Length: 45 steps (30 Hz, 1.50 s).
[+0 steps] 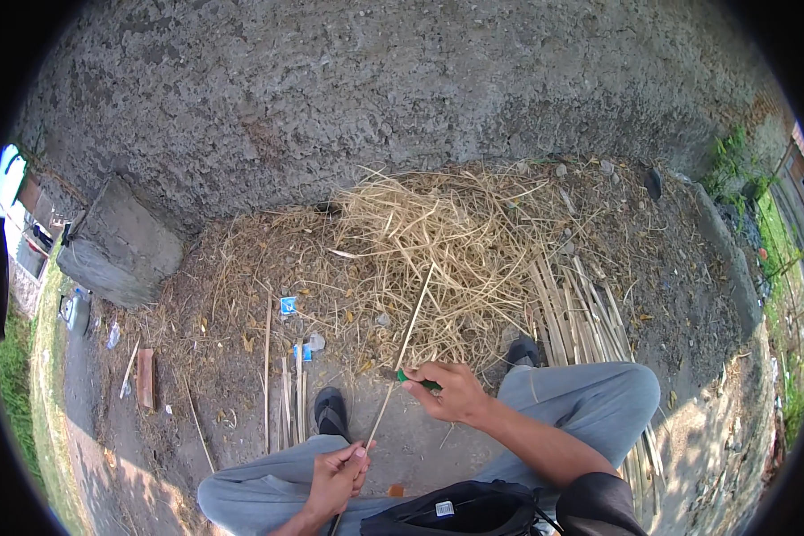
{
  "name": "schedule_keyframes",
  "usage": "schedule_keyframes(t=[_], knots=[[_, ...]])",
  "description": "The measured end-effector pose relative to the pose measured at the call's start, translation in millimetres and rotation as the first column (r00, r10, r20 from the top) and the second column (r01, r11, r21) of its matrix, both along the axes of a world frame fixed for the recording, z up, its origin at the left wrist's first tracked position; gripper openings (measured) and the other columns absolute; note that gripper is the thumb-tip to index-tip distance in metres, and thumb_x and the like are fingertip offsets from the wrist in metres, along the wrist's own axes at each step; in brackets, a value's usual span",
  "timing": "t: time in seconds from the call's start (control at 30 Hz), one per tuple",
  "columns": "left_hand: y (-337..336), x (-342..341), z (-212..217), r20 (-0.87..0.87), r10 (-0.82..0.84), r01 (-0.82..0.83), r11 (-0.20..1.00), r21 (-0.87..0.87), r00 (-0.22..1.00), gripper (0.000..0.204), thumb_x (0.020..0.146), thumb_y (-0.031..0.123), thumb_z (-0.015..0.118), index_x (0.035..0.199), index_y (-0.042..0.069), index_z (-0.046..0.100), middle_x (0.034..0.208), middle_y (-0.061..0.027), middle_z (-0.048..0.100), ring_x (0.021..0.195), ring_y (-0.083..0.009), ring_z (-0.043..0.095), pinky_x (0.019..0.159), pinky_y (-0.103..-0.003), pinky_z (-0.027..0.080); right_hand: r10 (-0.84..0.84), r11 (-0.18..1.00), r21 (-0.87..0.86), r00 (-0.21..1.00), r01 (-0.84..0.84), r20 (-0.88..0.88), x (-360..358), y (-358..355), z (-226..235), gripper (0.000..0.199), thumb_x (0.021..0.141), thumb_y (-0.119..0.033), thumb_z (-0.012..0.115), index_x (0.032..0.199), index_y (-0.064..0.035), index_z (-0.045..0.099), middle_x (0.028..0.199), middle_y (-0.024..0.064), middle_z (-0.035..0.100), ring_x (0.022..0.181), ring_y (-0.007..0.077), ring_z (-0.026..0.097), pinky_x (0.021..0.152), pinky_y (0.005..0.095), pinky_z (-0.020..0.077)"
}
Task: The person shaves a bamboo pole using a small knife, repeatedly scraping the blade along the surface of the wood to smooth it.
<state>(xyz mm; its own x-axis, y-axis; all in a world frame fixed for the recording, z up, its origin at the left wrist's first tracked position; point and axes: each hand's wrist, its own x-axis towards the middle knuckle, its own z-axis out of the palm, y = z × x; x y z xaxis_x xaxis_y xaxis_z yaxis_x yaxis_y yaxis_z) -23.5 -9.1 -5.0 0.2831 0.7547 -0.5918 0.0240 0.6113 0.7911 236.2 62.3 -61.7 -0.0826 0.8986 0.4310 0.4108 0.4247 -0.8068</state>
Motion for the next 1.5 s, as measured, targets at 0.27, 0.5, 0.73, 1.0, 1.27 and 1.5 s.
schedule_keyframes(t=[0.27, 0.5, 0.73, 1.0, 1.27, 1.5], knots=[[-10.1, -6.2, -5.0, -0.196, -0.072, 0.124, 0.954, 0.272, 0.978, 0.033, 0.105, 0.022, 0.055, 0.122, -0.004, 0.065, 0.066, 0.0039, 0.048, 0.05, -0.0015, 0.036, 0.042, -0.022, 0.029, -0.056, 0.992, 0.115, 0.992, 0.044, 0.109, -4.6, -1.6, 6.5, 0.015, 0.083, -0.015, 0.079, 0.09, -0.0054, 0.07, 0.075, 0.0064, 0.069, 0.055, 0.0231, 0.066, 0.047, 0.0338, 0.0512], [-22.1, -8.6, -4.7, -0.076, -0.096, 0.101, 0.993, 0.057, 0.992, 0.029, 0.103, 0.02, 0.057, 0.118, -0.003, 0.067, 0.067, 0.0035, 0.051, 0.051, -0.0027, 0.041, 0.044, -0.022, 0.032, -0.362, 0.931, -0.023, 0.931, 0.364, 0.051, 18.4, 23.2, -14.7, 0.016, 0.085, -0.018, 0.077, 0.088, -0.0048, 0.07, 0.081, 0.0109, 0.074, 0.057, 0.0279, 0.068, 0.047, 0.0378, 0.0508], [-38.4, 3.6, -3.1, -0.301, -0.164, 0.287, 0.857, 0.428, 0.939, 0.038, 0.1, 0.035, 0.062, 0.106, -0.002, 0.072, 0.067, -0.0003, 0.062, 0.065, -0.0077, 0.054, 0.059, -0.029, 0.047, -0.606, 0.769, -0.172, 0.788, 0.616, 0.11, 157.2, 62.2, -46.8, 0.021, 0.095, -0.024, 0.065, 0.085, -0.0054, 0.062, 0.07, 0.0102, 0.067, 0.055, 0.0155, 0.061, 0.049, 0.032, 0.0475], [-9.5, -3.4, 5.6, -0.269, 0.006, 0.059, 0.97, 0.235, 0.963, 0.032, 0.1, 0.023, 0.062, 0.12, -0.001, 0.067, 0.063, 0.0015, 0.052, 0.057, -0.0051, 0.049, 0.049, -0.025, 0.04, -0.716, 0.666, -0.746, 0.254, -0.033, -0.65, 97.9, 48.2, 17.0, 0.024, 0.102, -0.04, 0.054, 0.097, -0.017, 0.048, 0.078, 0.0, 0.054, 0.049, 0.006, 0.039, 0.042, 0.0222, 0.0309], [-7.5, 2.5, -15.5, -0.134, 0.025, -0.004, 0.989, 0.148, 0.991, 0.044, 0.094, 0.014, 0.072, 0.131, -0.006, 0.06, 0.078, -0.0061, 0.061, 0.05, -0.0082, 0.05, 0.042, -0.025, 0.04, -0.379, 0.738, -0.673, 0.793, -0.051, -0.477, 5.1, 13.7, 26.0, 0.028, 0.093, -0.028, 0.073, 0.1, -0.0015, 0.069, 0.071, -0.0037, 0.058, 0.06, 0.0033, 0.046, 0.05, 0.0242, 0.035], [-9.2, 5.1, -19.7, -0.155, -0.018, 0.043, 0.986, 0.159, 0.988, 0.045, 0.094, 0.014, 0.072, 0.132, -0.005, 0.059, 0.079, -0.0063, 0.061, 0.051, -0.0075, 0.05, 0.042, -0.025, 0.04, -0.389, 0.749, -0.662, 0.809, 0.0, -0.441, -5.8, 6.0, 15.6, 0.026, 0.093, -0.027, 0.072, 0.095, -0.0013, 0.072, 0.069, -0.0043, 0.059, 0.063, 0.0028, 0.046, 0.055, 0.0243, 0.0368]])
